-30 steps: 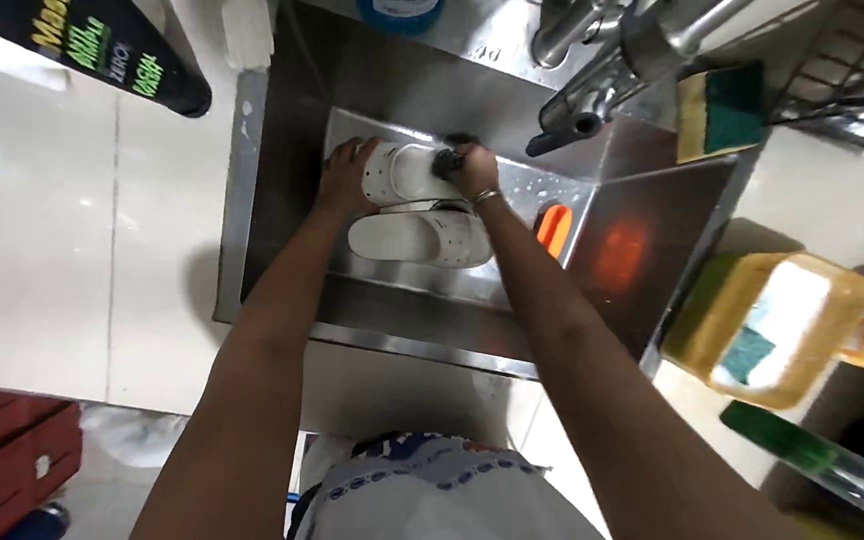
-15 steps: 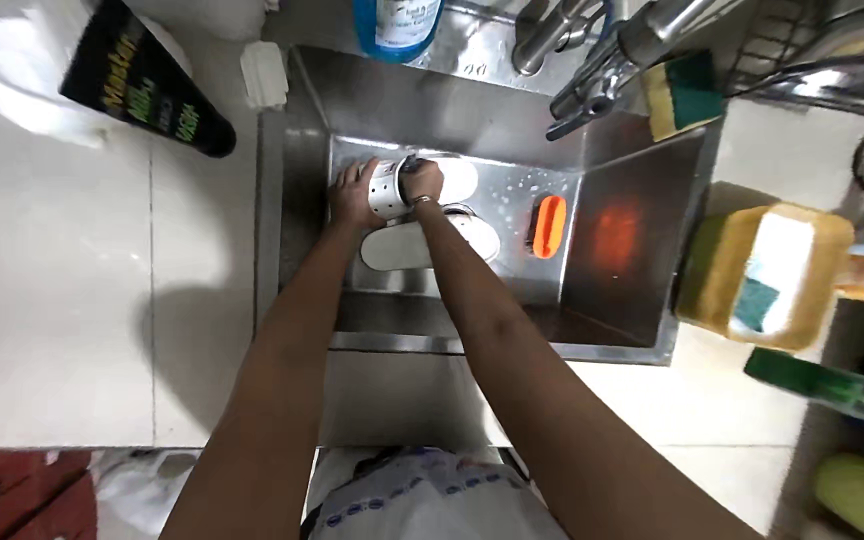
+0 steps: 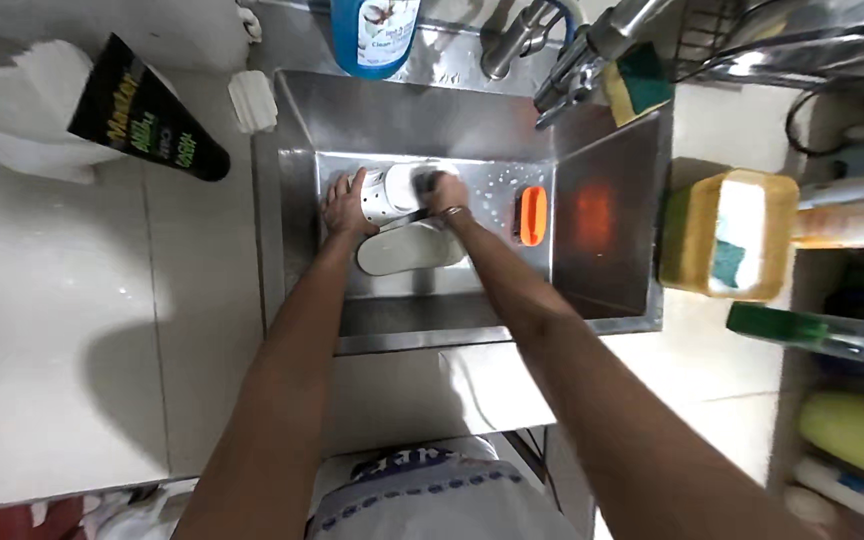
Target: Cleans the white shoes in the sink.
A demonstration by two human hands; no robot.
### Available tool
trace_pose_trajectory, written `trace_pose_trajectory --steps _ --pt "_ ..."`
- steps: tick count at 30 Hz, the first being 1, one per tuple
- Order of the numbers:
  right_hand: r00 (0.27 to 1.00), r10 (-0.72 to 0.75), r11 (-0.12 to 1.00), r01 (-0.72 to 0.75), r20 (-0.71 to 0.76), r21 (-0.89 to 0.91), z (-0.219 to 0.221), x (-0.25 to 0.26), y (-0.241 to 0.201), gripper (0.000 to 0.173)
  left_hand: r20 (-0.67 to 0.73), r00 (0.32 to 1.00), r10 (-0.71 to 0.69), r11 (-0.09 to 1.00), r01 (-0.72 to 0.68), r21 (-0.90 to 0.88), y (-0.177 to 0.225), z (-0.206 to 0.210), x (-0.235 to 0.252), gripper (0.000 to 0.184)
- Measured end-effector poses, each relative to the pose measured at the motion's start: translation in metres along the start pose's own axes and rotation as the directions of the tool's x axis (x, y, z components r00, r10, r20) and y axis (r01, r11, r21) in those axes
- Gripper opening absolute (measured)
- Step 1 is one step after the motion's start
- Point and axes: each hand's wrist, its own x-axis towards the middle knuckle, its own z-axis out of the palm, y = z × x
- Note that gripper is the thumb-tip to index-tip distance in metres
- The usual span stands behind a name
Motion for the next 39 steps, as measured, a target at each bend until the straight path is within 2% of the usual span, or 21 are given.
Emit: trace_pose_trajectory --steps 2,3,5,8,11,13,15,19,23,25,28,29,31,34,36,37,39 --pt "0.991 0.119 0.993 -0.119 -0.057 -0.001 -0.022 0.009 0.036 0.038 0.006 1.0 -0.011 1.0 0.011 0.002 -0.001 0.0 0.0 0.13" --pt "0.978 0.191 0.981 -0.189 -0.08 0.04 -0.028 0.011 0.04 0.037 -0.002 1.0 -0.008 1.0 0.008 -0.004 -0.001 -0.003 0.003 0.129" --pt "0.944 0.316 0.938 -0.297 -0.094 0.179 -0.009 -0.001 0.043 0.034 -0.002 1.0 -0.004 1.0 0.004 -0.026 0.003 0.0 -0.005 0.128" --pt "0.884 0.421 0.853 -0.309 -0.203 0.422 0.005 0.006 0.041 0.03 -0.012 1.0 -0.016 1.0 0.016 -0.022 0.001 -0.005 0.001 0.129" --pt "0.875 0.385 0.878 -0.249 -0.294 0.408 -0.028 0.004 0.042 0.038 -0.004 1.0 -0.016 1.0 0.016 -0.011 0.0 0.001 0.001 0.131" --pt "0.919 0.265 0.933 -0.167 -0.291 0.32 -0.029 0.003 0.019 0.036 -0.012 1.0 -0.01 1.0 0.01 0.0 0.001 0.0 0.001 0.131" --pt "0.962 0.16 0.963 -0.103 -0.222 0.249 -0.004 0.004 -0.013 0.032 -0.02 1.0 -0.001 1.0 0.0 -0.005 0.005 -0.003 0.0 0.131" --pt "0.999 -0.009 0.94 0.023 -0.043 0.342 0.029 0.001 -0.066 0.027 -0.024 1.0 0.013 1.0 -0.013 -0.012 -0.003 0.003 0.005 0.131" --pt "0.969 -0.235 0.95 0.213 0.073 0.227 0.029 0.012 -0.054 0.025 -0.061 0.993 0.1 0.994 -0.103 -0.045 -0.015 0.009 0.01 0.13" --pt "0.978 -0.203 0.963 0.19 0.049 0.194 0.019 0.024 -0.039 0.033 -0.083 0.988 0.126 0.988 -0.133 -0.079 -0.02 0.01 0.014 0.129" --pt "1.0 0.01 0.961 -0.001 -0.029 0.276 0.007 0.02 -0.037 0.037 -0.079 0.99 0.118 0.987 -0.126 -0.097 -0.023 0.01 0.014 0.13" --pt "1.0 0.009 0.953 -0.003 -0.018 0.304 0.009 0.015 -0.048 0.036 -0.083 0.989 0.119 0.988 -0.126 -0.091 -0.023 0.01 0.016 0.13" --pt "0.994 -0.091 0.946 0.065 0.066 0.318 0.026 0.003 -0.069 0.031 -0.076 0.989 0.124 0.987 -0.131 -0.094 -0.022 0.011 0.013 0.131" --pt "0.963 -0.204 0.968 0.173 0.174 0.181 0.029 0.008 -0.076 0.025 -0.076 0.989 0.124 0.987 -0.13 -0.09 -0.022 0.006 0.011 0.129" --pt "0.974 -0.182 0.981 0.17 0.134 0.097 0.018 0.02 -0.046 0.033 -0.076 0.99 0.12 0.987 -0.127 -0.096 -0.016 0.009 0.008 0.127" --pt "0.99 -0.127 0.989 0.121 0.064 0.089 0.008 0.028 -0.027 0.04 -0.088 0.99 0.112 0.989 -0.12 -0.09 -0.015 0.008 0.01 0.126" --pt "0.994 0.065 0.987 -0.051 -0.083 0.154 -0.009 0.031 0.012 0.042 -0.074 0.993 0.089 0.994 -0.093 -0.059 -0.017 0.006 0.005 0.127"
